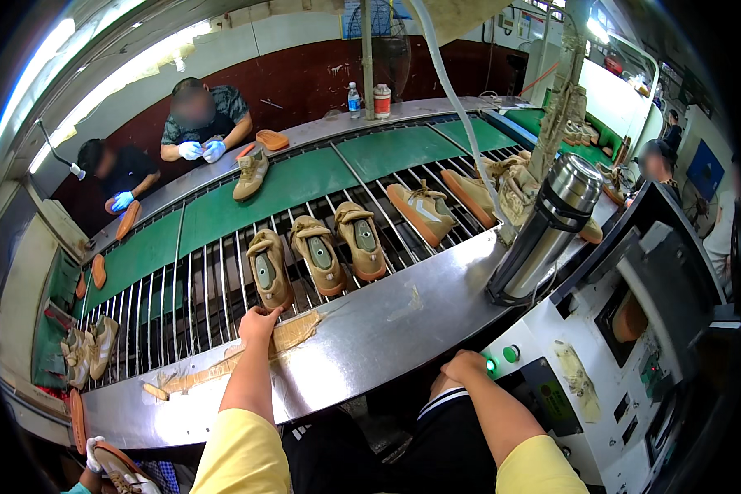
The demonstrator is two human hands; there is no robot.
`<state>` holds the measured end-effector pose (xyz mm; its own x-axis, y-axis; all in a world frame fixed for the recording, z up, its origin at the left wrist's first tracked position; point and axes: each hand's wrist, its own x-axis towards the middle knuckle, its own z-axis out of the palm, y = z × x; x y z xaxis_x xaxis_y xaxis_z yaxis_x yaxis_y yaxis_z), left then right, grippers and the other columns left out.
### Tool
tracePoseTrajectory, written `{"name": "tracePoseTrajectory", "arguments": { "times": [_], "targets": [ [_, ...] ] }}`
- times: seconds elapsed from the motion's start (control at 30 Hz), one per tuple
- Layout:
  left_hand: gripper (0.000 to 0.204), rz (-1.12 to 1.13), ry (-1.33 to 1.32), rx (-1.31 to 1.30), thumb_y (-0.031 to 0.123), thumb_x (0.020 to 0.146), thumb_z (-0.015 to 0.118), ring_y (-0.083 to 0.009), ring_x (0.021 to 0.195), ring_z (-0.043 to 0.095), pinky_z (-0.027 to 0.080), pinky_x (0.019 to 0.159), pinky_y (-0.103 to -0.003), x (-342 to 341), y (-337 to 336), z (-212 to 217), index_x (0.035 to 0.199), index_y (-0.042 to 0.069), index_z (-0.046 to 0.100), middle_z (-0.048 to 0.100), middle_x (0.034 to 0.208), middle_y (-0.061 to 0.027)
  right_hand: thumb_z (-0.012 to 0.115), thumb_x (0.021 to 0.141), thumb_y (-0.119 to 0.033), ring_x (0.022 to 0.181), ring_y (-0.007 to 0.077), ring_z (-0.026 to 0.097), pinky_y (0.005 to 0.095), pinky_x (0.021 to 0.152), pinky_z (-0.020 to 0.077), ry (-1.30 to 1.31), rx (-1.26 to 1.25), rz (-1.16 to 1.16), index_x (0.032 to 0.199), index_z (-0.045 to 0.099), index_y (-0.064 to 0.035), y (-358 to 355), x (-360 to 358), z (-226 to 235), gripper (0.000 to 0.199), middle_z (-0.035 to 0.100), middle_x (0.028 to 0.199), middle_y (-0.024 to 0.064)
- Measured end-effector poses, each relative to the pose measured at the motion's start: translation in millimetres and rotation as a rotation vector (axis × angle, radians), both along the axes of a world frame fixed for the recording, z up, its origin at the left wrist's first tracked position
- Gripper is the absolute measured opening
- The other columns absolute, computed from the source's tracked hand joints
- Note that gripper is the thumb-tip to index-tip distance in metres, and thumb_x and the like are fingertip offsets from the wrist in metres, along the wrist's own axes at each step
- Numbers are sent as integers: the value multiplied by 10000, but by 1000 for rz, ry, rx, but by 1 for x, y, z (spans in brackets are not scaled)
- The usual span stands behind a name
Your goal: The person places shoe uppers and soles onto a conveyor belt and into a heat-press machine to bond them together.
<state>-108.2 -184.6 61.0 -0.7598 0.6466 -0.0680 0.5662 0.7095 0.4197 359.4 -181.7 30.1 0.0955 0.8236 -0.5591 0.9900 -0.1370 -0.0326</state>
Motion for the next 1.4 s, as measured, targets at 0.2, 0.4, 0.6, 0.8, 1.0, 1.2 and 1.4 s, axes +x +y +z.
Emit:
{"name": "tracePoseTrajectory", "arguments": {
  "times": [0.2,0.4,0.6,0.8,1.0,1.2,1.4],
  "targets": [
    [491,1,-4,-12,583,655,754,-243,827,680,522,711,-351,-1,-3,3,832,127,720,712,850,-57,594,760,-437,1139,263,591,358,920,487,8,-1,-9,1171,636,-102,-1,-3,3,532,622,1229,120],
    [511,4,1,-27,589,656,752,-243,837,675,518,718,-353,-2,-2,4,841,115,713,708,857,-65,605,750,-429,1127,272,595,364,925,483,13,19,-11,1148,649,-100,-3,-3,1,518,625,1219,123],
    [562,-26,-2,-18,616,645,747,-259,837,673,516,726,-368,-1,-4,5,831,87,701,705,866,-88,682,716,-346,1040,283,595,410,871,485,193,382,99,978,712,-106,-30,7,-6,356,660,1049,112],
    [513,5,-18,43,580,628,771,-263,788,676,521,697,-376,-7,-12,9,771,93,700,705,805,-83,682,690,-114,850,310,607,439,775,492,603,1137,371,840,658,-73,-86,70,92,157,645,908,108],
    [495,20,-24,53,556,631,773,-264,782,674,521,701,-374,-16,-14,-1,751,82,696,701,793,-94,695,711,-125,1091,343,525,426,988,383,270,1434,-305,1185,536,-44,-36,220,183,506,578,1160,161],
    [466,39,-66,78,526,652,759,-275,803,672,523,711,-372,-23,-18,4,765,78,697,699,802,-108,708,697,-379,1371,404,271,477,1113,290,-85,935,-1013,1502,165,-175,39,327,212,993,221,1509,221],
    [473,43,-56,86,551,666,731,-279,819,671,522,730,-385,-20,-17,3,765,89,697,699,815,-112,717,603,-236,1329,401,354,420,1113,316,-48,825,-1280,1478,145,-40,37,325,212,1064,271,1476,252]
  ]
}}
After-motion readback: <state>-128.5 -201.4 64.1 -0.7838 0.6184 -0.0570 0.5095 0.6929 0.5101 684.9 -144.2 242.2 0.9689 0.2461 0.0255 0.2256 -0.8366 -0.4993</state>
